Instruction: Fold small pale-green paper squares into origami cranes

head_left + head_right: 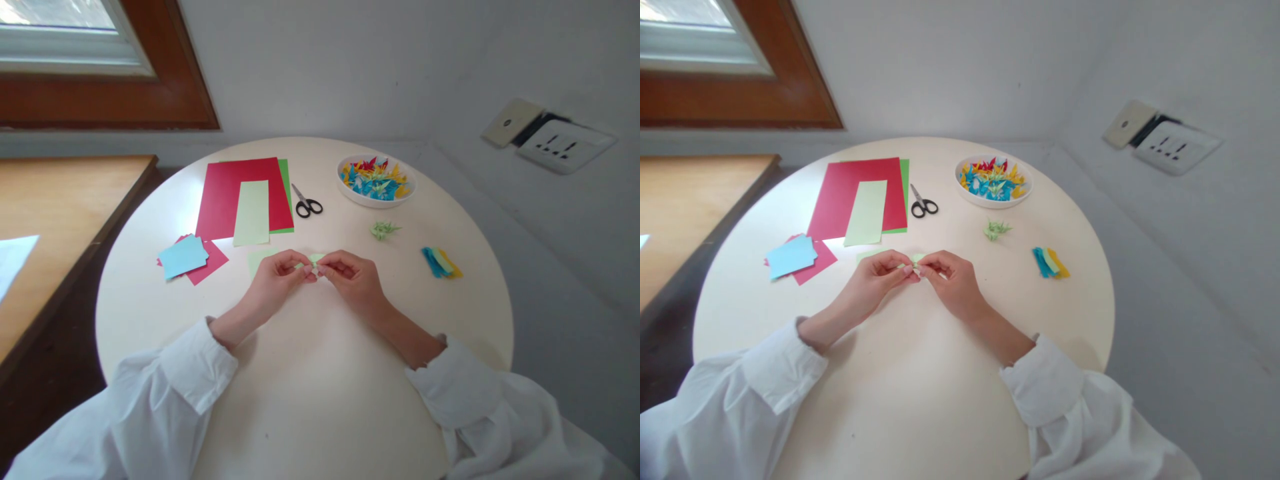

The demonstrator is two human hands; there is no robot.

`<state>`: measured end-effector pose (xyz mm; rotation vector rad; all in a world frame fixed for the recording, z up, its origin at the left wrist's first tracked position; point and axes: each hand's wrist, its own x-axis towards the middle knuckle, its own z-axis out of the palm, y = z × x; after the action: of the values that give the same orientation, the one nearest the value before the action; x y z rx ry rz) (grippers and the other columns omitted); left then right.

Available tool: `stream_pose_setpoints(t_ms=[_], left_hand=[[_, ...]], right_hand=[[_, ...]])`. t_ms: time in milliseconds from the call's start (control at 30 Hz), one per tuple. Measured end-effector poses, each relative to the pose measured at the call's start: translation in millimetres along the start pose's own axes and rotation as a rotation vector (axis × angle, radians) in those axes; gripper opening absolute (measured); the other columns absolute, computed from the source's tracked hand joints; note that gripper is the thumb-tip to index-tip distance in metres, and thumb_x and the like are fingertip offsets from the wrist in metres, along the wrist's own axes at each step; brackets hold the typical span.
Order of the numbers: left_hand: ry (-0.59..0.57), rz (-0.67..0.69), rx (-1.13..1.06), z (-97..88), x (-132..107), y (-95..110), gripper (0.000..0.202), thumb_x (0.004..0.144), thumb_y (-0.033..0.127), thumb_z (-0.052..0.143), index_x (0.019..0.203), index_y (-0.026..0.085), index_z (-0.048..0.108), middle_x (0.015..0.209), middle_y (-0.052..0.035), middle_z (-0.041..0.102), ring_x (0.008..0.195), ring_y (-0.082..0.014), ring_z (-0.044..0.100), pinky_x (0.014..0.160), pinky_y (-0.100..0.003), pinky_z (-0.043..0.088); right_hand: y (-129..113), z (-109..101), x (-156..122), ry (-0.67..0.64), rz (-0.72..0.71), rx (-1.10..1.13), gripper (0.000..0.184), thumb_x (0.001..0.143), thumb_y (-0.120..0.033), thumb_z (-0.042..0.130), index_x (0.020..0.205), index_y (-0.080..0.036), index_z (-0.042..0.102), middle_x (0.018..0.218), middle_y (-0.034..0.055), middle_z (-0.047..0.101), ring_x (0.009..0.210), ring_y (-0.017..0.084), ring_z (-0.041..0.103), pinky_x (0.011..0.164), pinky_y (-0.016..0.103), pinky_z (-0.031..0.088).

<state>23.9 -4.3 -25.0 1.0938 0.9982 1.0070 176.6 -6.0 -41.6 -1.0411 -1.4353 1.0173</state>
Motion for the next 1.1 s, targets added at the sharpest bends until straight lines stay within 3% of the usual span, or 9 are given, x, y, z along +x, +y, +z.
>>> stream_pose_setpoints(t_ms=[267,633,1100], left_hand=[[0.047,-0.010,0.019,1.5,-0.5,2.6,0.019,0.063,0.029,0.071,0.067,0.014,0.060,0.062,-0.0003,0.063,0.064,-0.0128,0.062,0.071,-0.030,0.050],[0.074,0.039,0.162,4.0,-2.9,6.2,0.020,0.063,0.029,0.072,0.068,0.014,0.060,0.063,-0.0019,0.066,0.063,-0.0138,0.063,0.061,-0.025,0.048],[0.090,0.052,0.092,4.9,-3.1,5.9,0.020,0.061,0.028,0.074,0.063,0.013,0.061,0.060,-0.0018,0.066,0.060,-0.0132,0.062,0.062,-0.026,0.048]], right_hand=[[0.9,3.3,-0.3,0.023,0.028,0.031,0.010,0.068,-0.027,0.066,0.070,-0.018,0.062,0.067,0.0010,0.066,0.064,0.014,0.063,0.063,0.027,0.053],[-2.3,3.7,-0.6,0.042,0.032,0.053,0.014,0.068,-0.029,0.068,0.067,-0.017,0.060,0.063,0.0010,0.066,0.061,0.013,0.063,0.060,0.026,0.052],[-3.2,5.7,-2.4,0.087,0.038,0.077,0.015,0.066,-0.028,0.069,0.063,-0.018,0.058,0.062,-0.0004,0.062,0.060,0.013,0.062,0.059,0.027,0.052]])
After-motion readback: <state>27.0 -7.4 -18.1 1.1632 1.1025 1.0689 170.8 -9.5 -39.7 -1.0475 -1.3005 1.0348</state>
